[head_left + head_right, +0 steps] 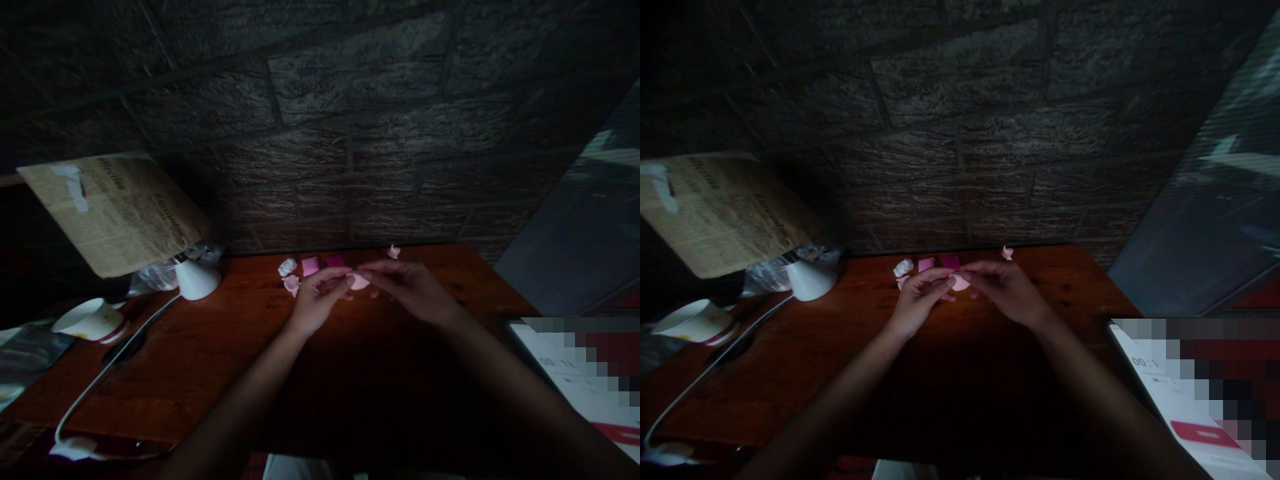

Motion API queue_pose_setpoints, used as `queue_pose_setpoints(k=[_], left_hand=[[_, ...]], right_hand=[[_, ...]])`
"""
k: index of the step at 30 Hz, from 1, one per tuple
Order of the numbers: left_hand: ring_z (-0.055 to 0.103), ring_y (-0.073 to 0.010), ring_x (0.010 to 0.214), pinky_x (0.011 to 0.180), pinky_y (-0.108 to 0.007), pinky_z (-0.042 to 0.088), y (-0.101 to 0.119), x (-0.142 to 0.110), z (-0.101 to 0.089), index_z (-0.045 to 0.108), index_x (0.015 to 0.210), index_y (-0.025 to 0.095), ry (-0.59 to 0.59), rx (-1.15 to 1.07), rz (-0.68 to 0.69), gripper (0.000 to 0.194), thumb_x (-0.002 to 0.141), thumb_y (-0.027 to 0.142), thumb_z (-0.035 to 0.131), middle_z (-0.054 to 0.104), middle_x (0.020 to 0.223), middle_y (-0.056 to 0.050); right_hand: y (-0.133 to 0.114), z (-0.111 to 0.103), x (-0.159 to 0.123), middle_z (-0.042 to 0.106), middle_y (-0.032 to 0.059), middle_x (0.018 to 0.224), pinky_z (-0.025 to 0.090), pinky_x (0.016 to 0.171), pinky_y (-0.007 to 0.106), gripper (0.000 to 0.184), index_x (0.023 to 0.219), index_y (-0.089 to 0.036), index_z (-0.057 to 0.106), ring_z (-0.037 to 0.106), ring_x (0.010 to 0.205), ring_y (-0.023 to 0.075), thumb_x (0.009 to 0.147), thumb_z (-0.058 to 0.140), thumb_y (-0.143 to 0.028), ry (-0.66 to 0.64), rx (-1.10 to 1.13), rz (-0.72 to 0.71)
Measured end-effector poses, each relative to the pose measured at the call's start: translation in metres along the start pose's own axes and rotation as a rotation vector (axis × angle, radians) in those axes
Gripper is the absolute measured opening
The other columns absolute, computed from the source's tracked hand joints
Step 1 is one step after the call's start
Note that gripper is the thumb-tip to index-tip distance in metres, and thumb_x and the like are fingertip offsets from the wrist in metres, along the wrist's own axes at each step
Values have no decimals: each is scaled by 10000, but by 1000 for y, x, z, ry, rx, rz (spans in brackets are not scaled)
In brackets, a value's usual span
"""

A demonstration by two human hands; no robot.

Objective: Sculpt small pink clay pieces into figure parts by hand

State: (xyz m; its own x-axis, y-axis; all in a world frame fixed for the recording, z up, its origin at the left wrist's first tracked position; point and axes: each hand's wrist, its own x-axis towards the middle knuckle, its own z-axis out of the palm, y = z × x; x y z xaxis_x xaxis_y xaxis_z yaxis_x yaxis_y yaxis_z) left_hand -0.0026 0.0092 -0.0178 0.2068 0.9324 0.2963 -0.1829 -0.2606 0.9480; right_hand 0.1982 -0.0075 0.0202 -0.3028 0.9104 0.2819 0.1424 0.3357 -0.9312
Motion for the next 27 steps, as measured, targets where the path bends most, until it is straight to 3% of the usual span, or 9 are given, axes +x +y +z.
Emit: queue_pose_setpoints(k=[5,18,27], left_hand=[[765,-216,889,687,-314,688,0,0,1,781,988,183,-4,7,-17,273,766,335,831,799,1022,-78],[767,-208,838,682,-306,686,2,0,3,802,948,176,13,-14,-65,308,725,378,867,809,977,-75],[782,-203,780,711,-345,691,-1,-1,3,802,1035,206,2,22,-44,320,777,395,825,811,1043,-80]], right_hand=[[3,0,1,791,28,837,566,680,314,255,1001,-236,813,688,688,158,876,718,-438,22,-28,-49],[5,1,0,778,31,786,527,663,317,227,997,-232,819,661,663,166,903,673,-378,46,-171,-115],[5,8,1,806,38,914,565,597,273,258,961,-246,814,677,653,138,815,774,-455,39,139,47]])
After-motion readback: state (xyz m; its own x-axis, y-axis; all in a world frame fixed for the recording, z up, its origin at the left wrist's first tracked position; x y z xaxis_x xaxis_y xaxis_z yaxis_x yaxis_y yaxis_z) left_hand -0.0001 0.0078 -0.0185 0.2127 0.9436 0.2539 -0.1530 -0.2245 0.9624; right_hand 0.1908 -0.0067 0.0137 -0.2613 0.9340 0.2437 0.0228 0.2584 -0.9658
